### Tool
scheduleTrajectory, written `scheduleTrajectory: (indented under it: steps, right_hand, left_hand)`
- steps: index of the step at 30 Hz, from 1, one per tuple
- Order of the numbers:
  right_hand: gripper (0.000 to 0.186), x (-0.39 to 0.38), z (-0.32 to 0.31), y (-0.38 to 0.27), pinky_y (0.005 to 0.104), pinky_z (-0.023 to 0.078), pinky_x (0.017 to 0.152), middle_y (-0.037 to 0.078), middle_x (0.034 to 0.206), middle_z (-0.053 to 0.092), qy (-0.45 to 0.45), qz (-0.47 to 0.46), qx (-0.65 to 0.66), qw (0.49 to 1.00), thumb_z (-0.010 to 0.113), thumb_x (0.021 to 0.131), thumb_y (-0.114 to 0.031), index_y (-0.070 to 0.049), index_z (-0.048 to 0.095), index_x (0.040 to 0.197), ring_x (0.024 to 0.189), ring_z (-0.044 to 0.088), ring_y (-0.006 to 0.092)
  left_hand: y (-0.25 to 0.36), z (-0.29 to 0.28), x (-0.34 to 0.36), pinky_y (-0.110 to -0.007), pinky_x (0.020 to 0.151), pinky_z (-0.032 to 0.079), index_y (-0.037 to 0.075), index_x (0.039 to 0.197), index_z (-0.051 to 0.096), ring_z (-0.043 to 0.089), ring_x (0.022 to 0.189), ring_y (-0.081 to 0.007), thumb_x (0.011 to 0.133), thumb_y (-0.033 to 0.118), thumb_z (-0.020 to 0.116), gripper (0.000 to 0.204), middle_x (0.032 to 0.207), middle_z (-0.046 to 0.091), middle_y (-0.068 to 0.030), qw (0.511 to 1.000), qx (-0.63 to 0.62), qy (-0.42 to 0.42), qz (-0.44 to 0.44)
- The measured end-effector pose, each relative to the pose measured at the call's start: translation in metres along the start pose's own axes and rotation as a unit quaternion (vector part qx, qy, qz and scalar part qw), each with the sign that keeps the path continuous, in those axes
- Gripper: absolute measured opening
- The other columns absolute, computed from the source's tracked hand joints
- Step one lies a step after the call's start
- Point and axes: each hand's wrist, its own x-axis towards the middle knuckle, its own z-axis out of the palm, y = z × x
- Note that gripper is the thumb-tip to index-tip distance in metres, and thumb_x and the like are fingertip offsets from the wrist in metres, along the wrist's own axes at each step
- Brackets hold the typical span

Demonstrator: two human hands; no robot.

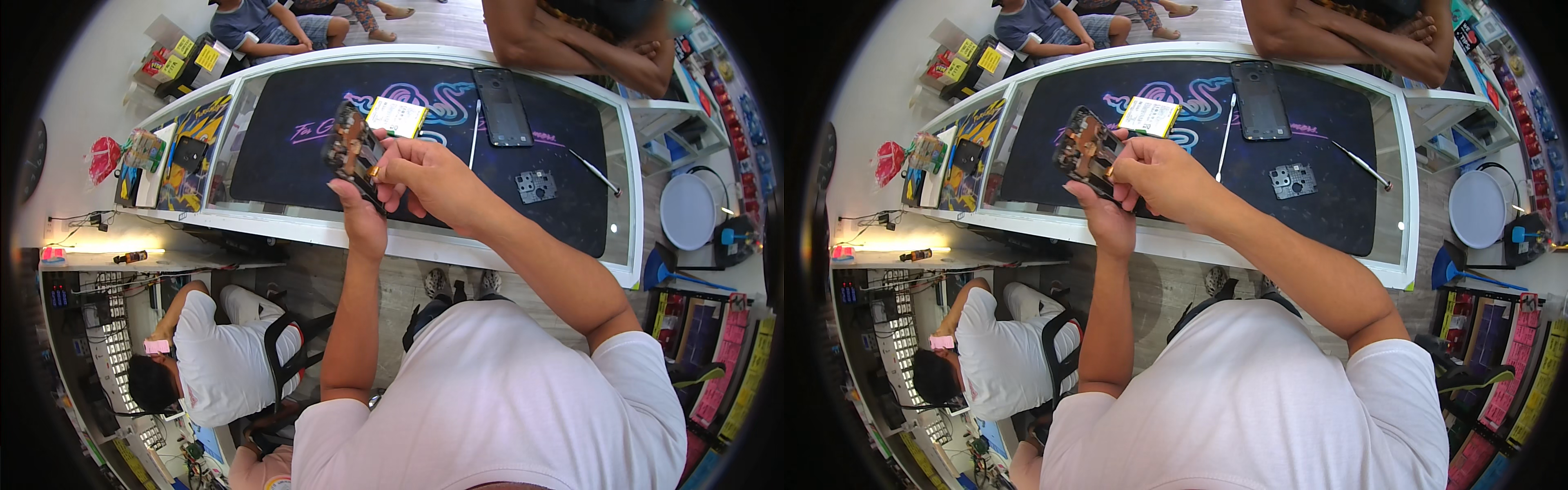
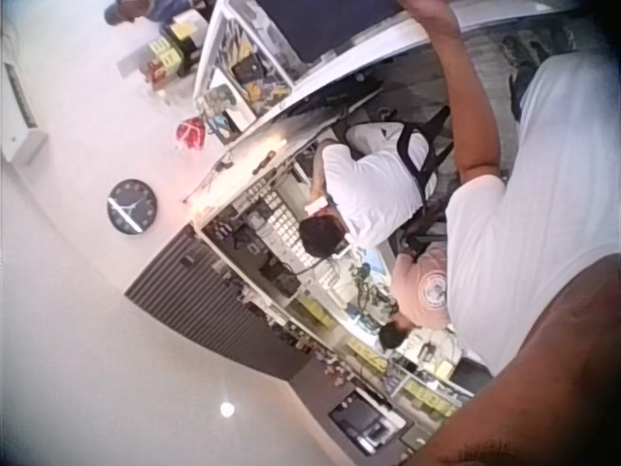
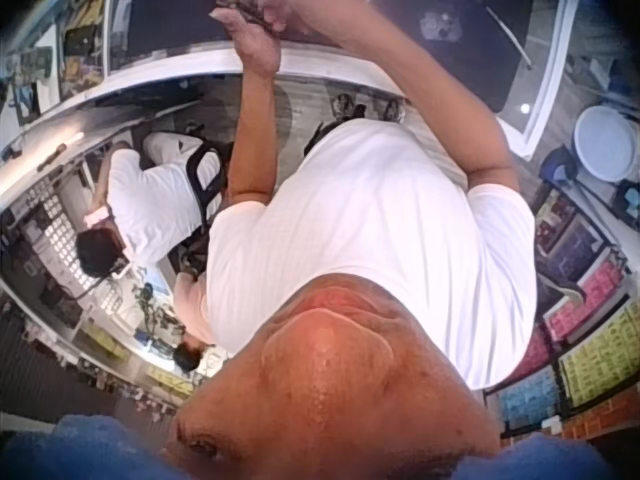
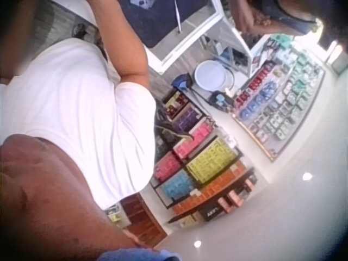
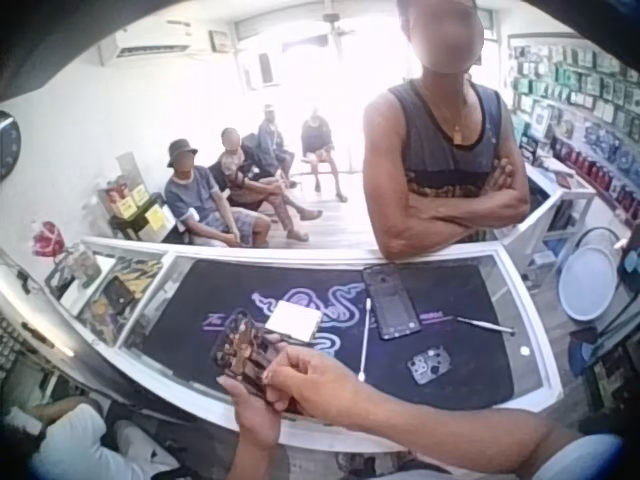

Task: The person disassembles a smartphone, removes the battery, and uses a metal spudger to pry and separate internal components. They handle the phone, battery, and tools while working at a counter in a repair shop.

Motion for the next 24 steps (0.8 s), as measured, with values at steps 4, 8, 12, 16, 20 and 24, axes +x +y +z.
scheduleTrajectory:
  steps: [4, 8, 12, 16, 20, 24]
  right_hand:
    - [0.013, -0.013, -0.006, 0.002, 0.0242, 0.042, 0.056, 0.003, 0.083, 0.068, 0.005, 0.022, -0.036, 0.999, 0.063, 0.099, -0.02, -0.008, 0.063, 0.094, 0.074, 0.065, 0.0092]
    - [0.014, -0.021, -0.011, 0.016, 0.0243, 0.042, 0.059, 0.002, 0.082, 0.069, 0.004, 0.048, -0.067, 0.997, 0.063, 0.099, -0.021, -0.007, 0.064, 0.095, 0.073, 0.065, 0.0089]
    - [0.019, -0.026, -0.015, 0.012, 0.0247, 0.046, 0.067, 0.002, 0.086, 0.071, -0.031, 0.072, -0.105, 0.991, 0.066, 0.102, -0.023, -0.004, 0.069, 0.106, 0.077, 0.065, 0.0088]
    - [0.026, -0.019, -0.037, 0.031, 0.0279, 0.052, 0.077, 0.007, 0.096, 0.075, 0.1, -0.094, -0.195, 0.971, 0.069, 0.102, -0.024, -0.001, 0.072, 0.116, 0.084, 0.067, 0.0111]
    - [0.034, -0.018, -0.038, 0.028, 0.028, 0.053, 0.078, 0.006, 0.102, 0.075, 0.074, -0.108, -0.161, 0.978, 0.071, 0.104, -0.027, 0.0, 0.071, 0.125, 0.089, 0.067, 0.0097]
    - [0.043, -0.018, -0.032, 0.028, 0.0271, 0.053, 0.074, 0.004, 0.104, 0.075, 0.009, -0.06, -0.066, 0.996, 0.07, 0.107, -0.03, 0.002, 0.068, 0.136, 0.085, 0.066, 0.0078]
  left_hand:
    - [0.009, -0.004, 0.01, -0.05, 0.115, 0.047, 0.009, 0.164, 0.03, 0.058, 0.133, -0.0303, 0.106, 0.077, 0.02, 0.09, 0.147, 0.055, -0.018, 0.99, -0.121, 0.075, -0.01]
    - [0.018, -0.01, 0.013, -0.055, 0.114, 0.048, 0.012, 0.164, 0.03, 0.059, 0.132, -0.0341, 0.107, 0.076, 0.021, 0.087, 0.147, 0.054, -0.0207, 0.981, -0.175, 0.077, -0.024]
    - [0.021, -0.008, 0.011, -0.056, 0.114, 0.048, 0.011, 0.164, 0.032, 0.059, 0.132, -0.0353, 0.107, 0.075, 0.022, 0.086, 0.147, 0.055, -0.0212, 0.968, -0.24, 0.052, -0.048]
    - [0.022, -0.011, 0.01, -0.055, 0.114, 0.049, 0.01, 0.163, 0.032, 0.059, 0.133, -0.0363, 0.108, 0.073, 0.022, 0.085, 0.149, 0.055, -0.0218, 0.951, -0.3, 0.026, -0.069]
    - [0.021, -0.007, 0.009, -0.053, 0.114, 0.05, 0.01, 0.164, 0.033, 0.059, 0.134, -0.0364, 0.109, 0.071, 0.023, 0.082, 0.151, 0.054, -0.0217, 0.937, -0.338, 0.015, -0.083]
    - [0.024, 0.009, 0.013, -0.051, 0.114, 0.05, 0.01, 0.163, 0.034, 0.057, 0.136, -0.0352, 0.11, 0.069, 0.024, 0.08, 0.152, 0.054, -0.0201, 0.95, -0.295, 0.044, -0.089]
